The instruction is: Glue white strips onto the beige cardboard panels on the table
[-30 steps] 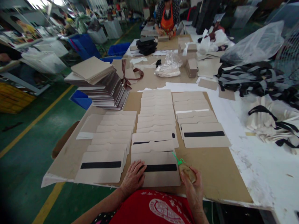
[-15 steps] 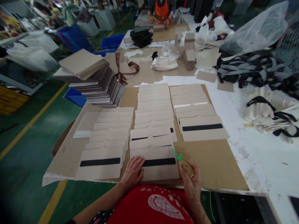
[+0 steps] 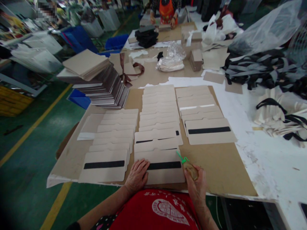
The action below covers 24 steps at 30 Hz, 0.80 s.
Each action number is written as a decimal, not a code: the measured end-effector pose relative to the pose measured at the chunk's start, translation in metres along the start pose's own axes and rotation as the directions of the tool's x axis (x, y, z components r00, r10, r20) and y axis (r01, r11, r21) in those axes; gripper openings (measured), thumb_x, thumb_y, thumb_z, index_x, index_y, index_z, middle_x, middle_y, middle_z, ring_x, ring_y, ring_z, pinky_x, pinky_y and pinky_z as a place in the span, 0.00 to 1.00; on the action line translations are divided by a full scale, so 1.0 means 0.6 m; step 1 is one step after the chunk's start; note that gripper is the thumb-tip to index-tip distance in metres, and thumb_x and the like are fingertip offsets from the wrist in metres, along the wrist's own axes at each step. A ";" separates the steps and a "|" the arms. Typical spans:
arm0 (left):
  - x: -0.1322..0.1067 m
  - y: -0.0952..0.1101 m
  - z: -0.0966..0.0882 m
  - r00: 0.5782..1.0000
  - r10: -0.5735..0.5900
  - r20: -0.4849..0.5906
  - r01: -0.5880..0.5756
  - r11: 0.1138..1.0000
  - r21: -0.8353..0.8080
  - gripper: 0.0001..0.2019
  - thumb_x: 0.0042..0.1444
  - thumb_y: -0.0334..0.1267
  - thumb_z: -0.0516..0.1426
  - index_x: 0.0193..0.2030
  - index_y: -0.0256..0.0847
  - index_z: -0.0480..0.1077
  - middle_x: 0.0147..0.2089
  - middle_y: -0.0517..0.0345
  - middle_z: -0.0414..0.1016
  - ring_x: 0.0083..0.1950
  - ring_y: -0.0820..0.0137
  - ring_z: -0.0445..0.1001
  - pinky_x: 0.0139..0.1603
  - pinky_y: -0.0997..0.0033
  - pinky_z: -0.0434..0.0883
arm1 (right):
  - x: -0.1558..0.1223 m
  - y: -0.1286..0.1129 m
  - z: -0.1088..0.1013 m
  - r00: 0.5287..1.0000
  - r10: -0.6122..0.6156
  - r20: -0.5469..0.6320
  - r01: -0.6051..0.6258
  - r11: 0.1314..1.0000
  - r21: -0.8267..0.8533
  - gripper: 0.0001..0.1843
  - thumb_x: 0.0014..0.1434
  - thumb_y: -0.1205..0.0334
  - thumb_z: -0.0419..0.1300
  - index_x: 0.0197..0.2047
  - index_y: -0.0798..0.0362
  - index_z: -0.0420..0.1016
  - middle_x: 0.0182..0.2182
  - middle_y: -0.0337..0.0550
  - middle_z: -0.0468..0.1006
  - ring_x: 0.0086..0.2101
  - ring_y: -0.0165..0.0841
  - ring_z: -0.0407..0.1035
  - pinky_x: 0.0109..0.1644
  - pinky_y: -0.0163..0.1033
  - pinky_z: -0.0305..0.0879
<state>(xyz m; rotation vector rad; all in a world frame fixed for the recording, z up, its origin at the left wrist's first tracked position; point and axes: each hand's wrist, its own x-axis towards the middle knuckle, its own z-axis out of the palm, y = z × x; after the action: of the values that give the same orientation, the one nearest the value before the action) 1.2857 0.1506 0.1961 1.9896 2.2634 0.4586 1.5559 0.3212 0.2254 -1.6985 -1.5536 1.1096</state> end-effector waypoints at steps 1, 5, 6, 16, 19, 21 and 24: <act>0.000 0.000 0.000 1.000 0.002 0.003 -0.002 1.000 -0.002 0.26 0.61 0.33 0.52 0.67 0.41 0.63 0.64 0.52 0.71 0.68 0.58 0.63 0.72 0.50 0.58 | 0.001 0.000 0.002 0.999 -0.038 0.012 0.038 0.999 -0.012 0.31 0.50 0.39 0.66 0.49 0.54 0.72 0.43 0.49 0.73 0.44 0.45 0.69 0.51 0.53 0.65; 0.000 -0.002 0.001 1.000 0.007 0.013 -0.007 1.000 -0.004 0.27 0.61 0.33 0.52 0.68 0.41 0.62 0.64 0.51 0.71 0.68 0.58 0.63 0.72 0.49 0.58 | -0.002 0.000 0.016 0.984 -0.178 0.031 0.180 0.982 -0.052 0.26 0.54 0.42 0.65 0.47 0.53 0.71 0.41 0.47 0.72 0.43 0.43 0.67 0.50 0.52 0.64; 0.000 -0.003 0.001 1.000 0.010 0.016 -0.010 1.000 -0.003 0.27 0.61 0.33 0.52 0.68 0.41 0.62 0.64 0.51 0.71 0.68 0.58 0.63 0.72 0.48 0.58 | -0.003 -0.002 0.020 0.979 -0.200 0.032 0.202 0.978 -0.057 0.25 0.55 0.42 0.64 0.46 0.52 0.70 0.41 0.47 0.72 0.43 0.43 0.66 0.50 0.52 0.64; -0.003 0.000 0.007 0.999 0.001 -0.038 -0.001 1.000 -0.014 0.27 0.60 0.32 0.53 0.67 0.40 0.63 0.56 0.47 0.72 0.63 0.58 0.67 0.71 0.47 0.61 | -0.016 -0.023 0.054 0.942 -0.288 0.171 0.303 0.950 -0.073 0.21 0.58 0.46 0.62 0.48 0.52 0.70 0.42 0.48 0.72 0.43 0.43 0.66 0.49 0.51 0.64; -0.005 0.002 0.007 0.999 -0.004 -0.035 0.003 1.000 -0.021 0.27 0.60 0.32 0.53 0.67 0.40 0.63 0.53 0.46 0.71 0.60 0.58 0.68 0.70 0.46 0.63 | -0.020 -0.028 0.066 0.934 -0.306 0.185 0.321 0.945 -0.057 0.21 0.58 0.46 0.62 0.47 0.52 0.70 0.42 0.48 0.72 0.43 0.42 0.67 0.49 0.52 0.65; -0.005 0.002 0.006 1.000 -0.008 -0.030 0.007 1.000 -0.027 0.27 0.60 0.33 0.52 0.68 0.41 0.62 0.52 0.47 0.71 0.59 0.58 0.69 0.70 0.45 0.63 | -0.023 -0.032 0.074 0.926 -0.317 0.203 0.333 0.942 -0.046 0.20 0.58 0.47 0.63 0.47 0.52 0.70 0.42 0.48 0.72 0.43 0.42 0.67 0.49 0.51 0.66; -0.006 0.002 0.004 1.000 -0.006 -0.025 0.005 0.999 -0.038 0.27 0.60 0.33 0.53 0.68 0.41 0.62 0.51 0.46 0.70 0.57 0.57 0.69 0.70 0.43 0.64 | -0.029 -0.039 0.087 0.913 -0.333 0.235 0.348 0.937 -0.022 0.20 0.58 0.48 0.63 0.47 0.51 0.70 0.42 0.47 0.73 0.42 0.42 0.68 0.49 0.50 0.67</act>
<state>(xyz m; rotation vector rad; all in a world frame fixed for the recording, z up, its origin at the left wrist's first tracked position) 1.2877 0.1478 0.1936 1.9706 2.2561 0.5245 1.4996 0.3015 0.2234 -1.3010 -1.9588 1.1074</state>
